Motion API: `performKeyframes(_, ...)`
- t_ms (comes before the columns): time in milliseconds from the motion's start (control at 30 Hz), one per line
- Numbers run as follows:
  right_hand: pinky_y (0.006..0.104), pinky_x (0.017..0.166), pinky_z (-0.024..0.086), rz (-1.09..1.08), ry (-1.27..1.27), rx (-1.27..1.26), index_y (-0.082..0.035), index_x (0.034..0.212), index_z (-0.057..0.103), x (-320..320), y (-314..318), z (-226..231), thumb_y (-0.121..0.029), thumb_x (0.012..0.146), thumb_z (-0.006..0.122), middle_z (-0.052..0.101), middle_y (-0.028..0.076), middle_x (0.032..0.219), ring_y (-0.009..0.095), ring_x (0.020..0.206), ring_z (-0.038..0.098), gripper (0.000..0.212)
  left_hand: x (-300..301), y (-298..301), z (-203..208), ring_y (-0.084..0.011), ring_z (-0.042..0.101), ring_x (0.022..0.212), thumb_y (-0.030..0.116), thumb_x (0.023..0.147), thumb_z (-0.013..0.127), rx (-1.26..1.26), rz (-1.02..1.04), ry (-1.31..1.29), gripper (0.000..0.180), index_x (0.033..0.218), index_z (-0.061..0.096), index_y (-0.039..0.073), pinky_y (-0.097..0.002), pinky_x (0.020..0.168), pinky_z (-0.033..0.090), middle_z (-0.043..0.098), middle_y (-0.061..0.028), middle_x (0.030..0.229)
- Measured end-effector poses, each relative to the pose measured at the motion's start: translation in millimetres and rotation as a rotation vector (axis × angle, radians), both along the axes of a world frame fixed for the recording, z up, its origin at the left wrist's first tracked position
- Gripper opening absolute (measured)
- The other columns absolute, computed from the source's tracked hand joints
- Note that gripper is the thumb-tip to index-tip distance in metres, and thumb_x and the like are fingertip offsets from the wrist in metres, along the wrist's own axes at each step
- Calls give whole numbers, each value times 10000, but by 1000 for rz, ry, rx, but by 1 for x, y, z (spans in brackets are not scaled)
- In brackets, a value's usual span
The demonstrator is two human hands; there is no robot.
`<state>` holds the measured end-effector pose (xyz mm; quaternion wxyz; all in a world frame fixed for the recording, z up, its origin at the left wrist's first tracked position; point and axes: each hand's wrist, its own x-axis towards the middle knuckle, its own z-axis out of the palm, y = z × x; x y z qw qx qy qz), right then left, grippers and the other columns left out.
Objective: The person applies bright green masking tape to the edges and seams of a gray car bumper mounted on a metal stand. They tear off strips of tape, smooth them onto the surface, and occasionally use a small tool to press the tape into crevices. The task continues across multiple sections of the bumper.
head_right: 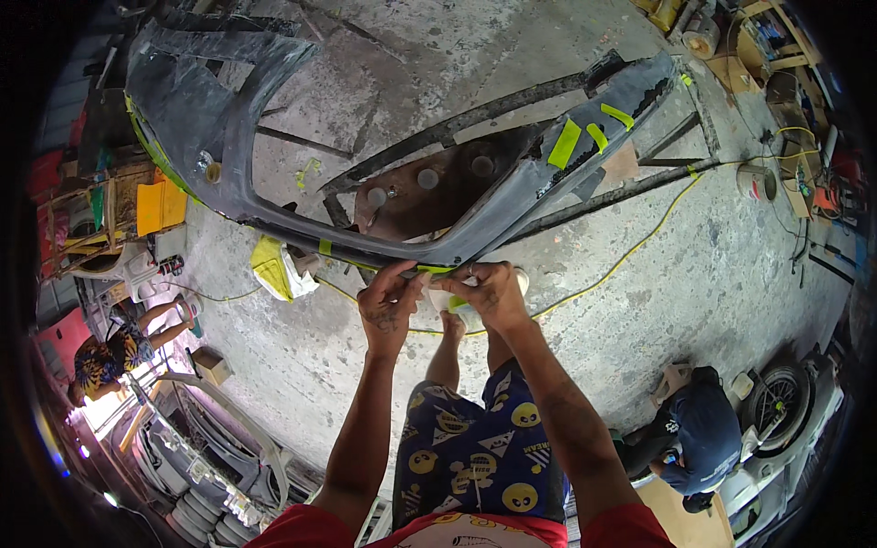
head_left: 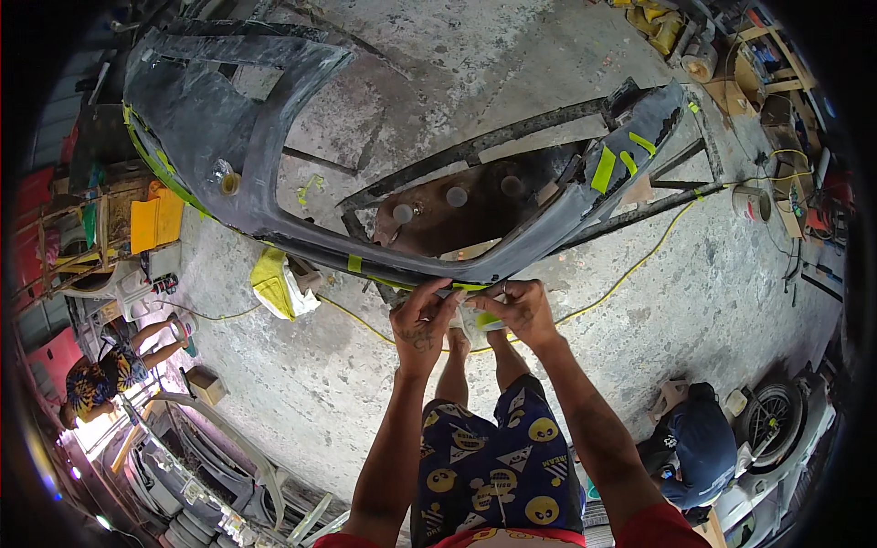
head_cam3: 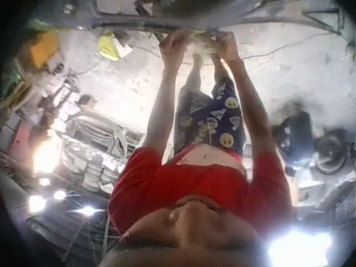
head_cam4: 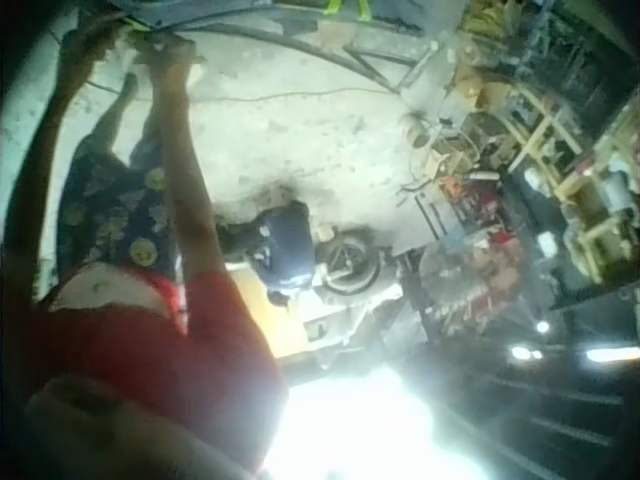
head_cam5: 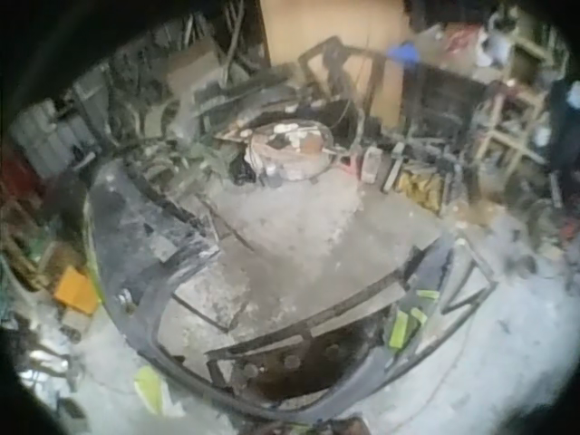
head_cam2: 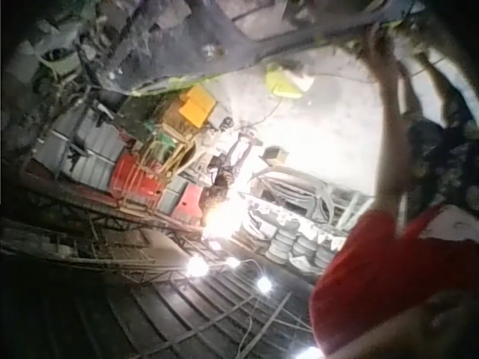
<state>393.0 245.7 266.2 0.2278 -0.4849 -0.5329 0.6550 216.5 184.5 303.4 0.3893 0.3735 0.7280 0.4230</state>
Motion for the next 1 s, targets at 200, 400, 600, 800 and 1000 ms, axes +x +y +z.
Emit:
performKeyframes(200, 235, 623, 524, -168, 43, -189, 3, 967, 795, -16, -21, -13, -240, 884, 830, 764, 76, 790, 54, 689, 653, 259, -7, 1, 0, -20, 524, 579, 4, 895, 763, -49, -38, -57, 220, 1111, 736, 34, -215, 537, 414, 631, 2, 661)
performKeyframes(400, 235, 593, 498, -243, 111, -220, -14, 960, 800, -18, -27, -20, -285, 898, 821, 746, 74, 752, 49, 653, 613, 278, -18, 1, -8, -38, 576, 565, 27, 917, 747, 40, -141, 34, 136, 1053, 755, 28, -210, 532, 450, 683, -20, 690)
performKeyframes(600, 225, 618, 506, -196, 69, -253, -5, 944, 798, -16, -25, -15, -265, 900, 819, 745, 66, 757, 56, 672, 627, 265, -23, 4, -8, -94, 659, 646, -28, 879, 759, 144, -246, 177, 160, 1032, 752, 19, -252, 589, 518, 734, -61, 788)
performKeyframes(800, 234, 663, 534, -198, 129, -268, 6, 986, 787, -13, -19, -6, -211, 905, 811, 766, 60, 829, 62, 726, 660, 233, -33, 7, -10, -218, 735, 745, -35, 864, 771, 283, -412, 384, 166, 1019, 748, 18, -296, 665, 573, 760, -115, 897)
performKeyframes(1000, 233, 734, 545, -212, 227, -328, 26, 1022, 769, -19, -19, 5, -158, 904, 807, 776, 81, 929, 85, 813, 689, 223, -39, 9, -12, -226, 741, 755, -33, 861, 776, 319, -455, 395, 170, 1020, 749, 18, -301, 666, 577, 758, -116, 893)
